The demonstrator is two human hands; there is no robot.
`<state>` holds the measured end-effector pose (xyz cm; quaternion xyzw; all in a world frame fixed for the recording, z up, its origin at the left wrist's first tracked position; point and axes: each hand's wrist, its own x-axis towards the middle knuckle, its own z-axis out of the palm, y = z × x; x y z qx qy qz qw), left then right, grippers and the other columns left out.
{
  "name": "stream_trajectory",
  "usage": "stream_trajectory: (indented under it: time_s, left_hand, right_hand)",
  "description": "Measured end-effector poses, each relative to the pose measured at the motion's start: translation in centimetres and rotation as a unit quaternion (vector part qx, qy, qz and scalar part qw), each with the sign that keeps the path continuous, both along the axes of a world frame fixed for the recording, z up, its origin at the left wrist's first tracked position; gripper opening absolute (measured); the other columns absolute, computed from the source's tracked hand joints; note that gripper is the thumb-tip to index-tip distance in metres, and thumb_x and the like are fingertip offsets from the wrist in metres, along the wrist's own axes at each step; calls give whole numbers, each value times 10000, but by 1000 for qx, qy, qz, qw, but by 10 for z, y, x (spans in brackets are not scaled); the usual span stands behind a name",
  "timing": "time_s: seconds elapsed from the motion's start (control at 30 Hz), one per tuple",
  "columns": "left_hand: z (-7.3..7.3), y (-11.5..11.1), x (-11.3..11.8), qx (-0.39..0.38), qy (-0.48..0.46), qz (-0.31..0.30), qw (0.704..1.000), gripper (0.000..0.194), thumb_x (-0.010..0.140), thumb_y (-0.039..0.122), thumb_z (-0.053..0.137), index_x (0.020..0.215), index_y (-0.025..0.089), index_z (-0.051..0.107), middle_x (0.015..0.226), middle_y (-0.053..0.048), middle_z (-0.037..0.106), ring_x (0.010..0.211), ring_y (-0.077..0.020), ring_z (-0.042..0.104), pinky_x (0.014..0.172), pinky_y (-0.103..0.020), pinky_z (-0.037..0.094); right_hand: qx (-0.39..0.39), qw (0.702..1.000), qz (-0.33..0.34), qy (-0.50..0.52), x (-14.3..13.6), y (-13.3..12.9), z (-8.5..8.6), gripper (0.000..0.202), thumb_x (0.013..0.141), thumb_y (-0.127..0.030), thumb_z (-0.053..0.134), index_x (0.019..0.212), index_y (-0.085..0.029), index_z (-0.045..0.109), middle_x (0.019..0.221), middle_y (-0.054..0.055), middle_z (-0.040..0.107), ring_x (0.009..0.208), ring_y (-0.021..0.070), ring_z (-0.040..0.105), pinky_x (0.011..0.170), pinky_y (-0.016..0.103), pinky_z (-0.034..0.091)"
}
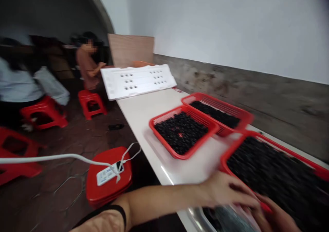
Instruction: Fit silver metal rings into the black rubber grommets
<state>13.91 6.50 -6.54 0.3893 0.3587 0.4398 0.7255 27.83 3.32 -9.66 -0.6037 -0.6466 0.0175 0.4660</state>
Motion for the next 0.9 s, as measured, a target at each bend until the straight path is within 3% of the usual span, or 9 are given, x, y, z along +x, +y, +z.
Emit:
stream_trajectory:
  time_s: [0.03,0.1,0.17,0.3,0.43,0.57,0.77,0.9]
  left_hand:
    - [2,3,0,-6,-9,-44,999,335,459,411,893,665,202,732,614,-2,642,512,-109,577,591,-261,522]
    - [8,12,1,-6,-4,-73,997,352,521,364,875,770,163,730,645,14,640,539,-94,569,621,-253,501]
    - [14,23,4,28,18,-119,992,321,585,341,848,789,122,732,696,-12,672,587,-97,580,658,-252,487]
    - [18,34,14,83,45,-187,978,255,677,318,795,810,106,748,673,-16,666,617,-109,572,662,-251,463]
    - [13,34,19,143,77,-200,966,203,730,277,763,848,113,751,725,-16,654,650,-116,582,662,-250,462]
    - [6,36,15,174,70,-217,958,175,783,271,726,875,124,750,800,-7,600,677,-103,585,663,-239,472]
    - [-2,37,6,130,40,-258,957,186,827,285,687,919,134,745,891,-16,571,719,-99,586,681,-240,495]
    - [-7,36,6,124,50,-263,955,178,846,266,664,923,128,746,876,-27,606,711,-96,575,679,-232,475]
  right_hand:
    - [-2,999,-33,-21,11,-5,1,399,898,-588,519,1072,-291,721,733,58,711,602,274,690,412,371,518]
    - [31,992,-64,-108,28,-11,5,412,910,-567,515,1032,-230,719,640,27,704,493,213,666,380,299,473]
    - [90,983,-46,-151,37,-12,9,362,953,-483,505,1003,-185,704,625,16,710,429,145,631,402,239,464]
    - [119,974,-18,-191,43,-13,13,222,985,-311,519,1088,-170,658,643,2,710,475,113,639,506,205,497]
    - [148,966,-2,-214,42,-18,13,202,959,-209,558,1140,-183,642,667,-6,719,493,115,647,515,211,493]
    - [115,981,51,-148,40,-20,13,302,936,-137,572,1228,-203,608,814,19,756,592,124,692,584,219,551]
    - [3,991,129,-24,41,-21,17,361,963,-133,523,1297,-242,603,1036,46,753,726,134,722,662,244,603]
    - [3,987,162,-10,43,-19,18,350,964,-120,513,1261,-255,638,978,27,763,719,132,720,665,253,604]
